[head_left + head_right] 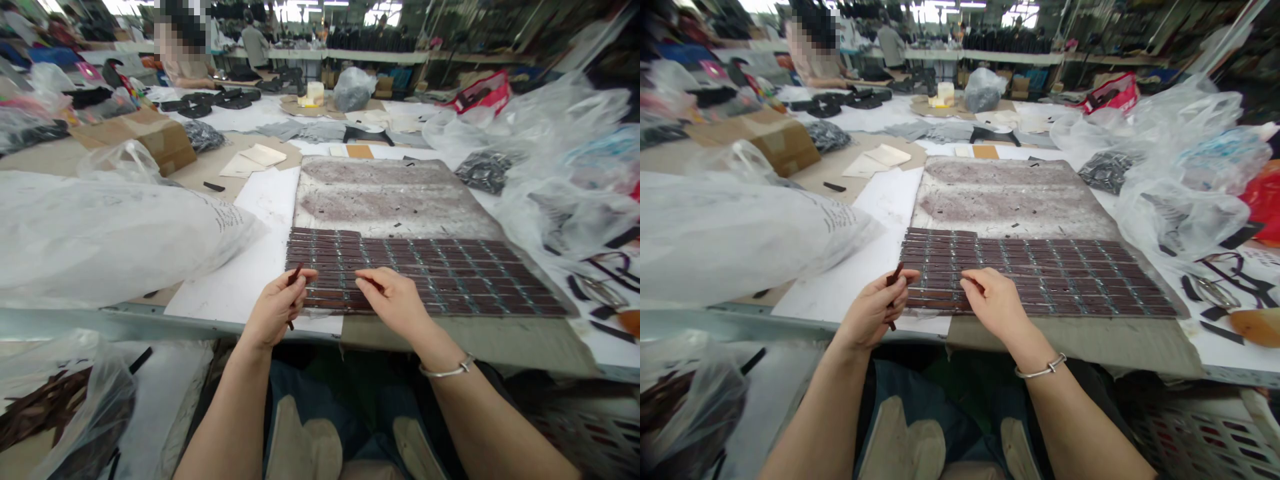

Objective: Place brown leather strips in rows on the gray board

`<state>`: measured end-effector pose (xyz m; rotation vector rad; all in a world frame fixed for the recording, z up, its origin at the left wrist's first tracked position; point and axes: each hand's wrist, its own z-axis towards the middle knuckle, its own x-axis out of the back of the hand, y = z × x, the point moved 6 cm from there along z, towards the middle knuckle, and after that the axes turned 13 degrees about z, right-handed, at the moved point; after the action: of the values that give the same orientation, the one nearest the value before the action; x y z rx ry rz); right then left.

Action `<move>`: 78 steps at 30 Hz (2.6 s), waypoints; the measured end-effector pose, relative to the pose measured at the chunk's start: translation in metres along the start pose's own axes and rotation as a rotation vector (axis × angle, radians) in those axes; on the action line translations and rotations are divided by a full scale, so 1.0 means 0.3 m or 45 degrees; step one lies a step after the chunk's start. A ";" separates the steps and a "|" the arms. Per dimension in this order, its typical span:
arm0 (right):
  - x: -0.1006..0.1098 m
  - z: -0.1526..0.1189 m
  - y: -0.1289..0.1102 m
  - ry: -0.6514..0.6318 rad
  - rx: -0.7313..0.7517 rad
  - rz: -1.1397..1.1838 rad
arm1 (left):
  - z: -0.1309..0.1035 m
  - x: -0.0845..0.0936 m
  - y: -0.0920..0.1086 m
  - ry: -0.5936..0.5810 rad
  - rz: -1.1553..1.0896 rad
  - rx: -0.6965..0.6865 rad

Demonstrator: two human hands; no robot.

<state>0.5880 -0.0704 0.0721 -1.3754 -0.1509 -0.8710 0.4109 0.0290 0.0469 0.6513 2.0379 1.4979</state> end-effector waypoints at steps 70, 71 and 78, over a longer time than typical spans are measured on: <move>0.017 -0.024 0.027 -0.320 -0.538 0.804 | 0.024 -0.098 -0.016 0.081 1.671 -0.389; 0.016 -0.026 0.019 -0.336 -0.522 0.882 | 0.025 -0.094 -0.014 0.099 1.680 -0.385; -0.006 -0.017 0.065 -0.313 -0.548 0.630 | 0.030 -0.069 -0.005 0.203 1.706 -0.348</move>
<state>0.5968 -0.0750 0.0544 -1.8174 0.1976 -0.3235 0.4321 0.0214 0.0458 2.0347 1.3459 2.4723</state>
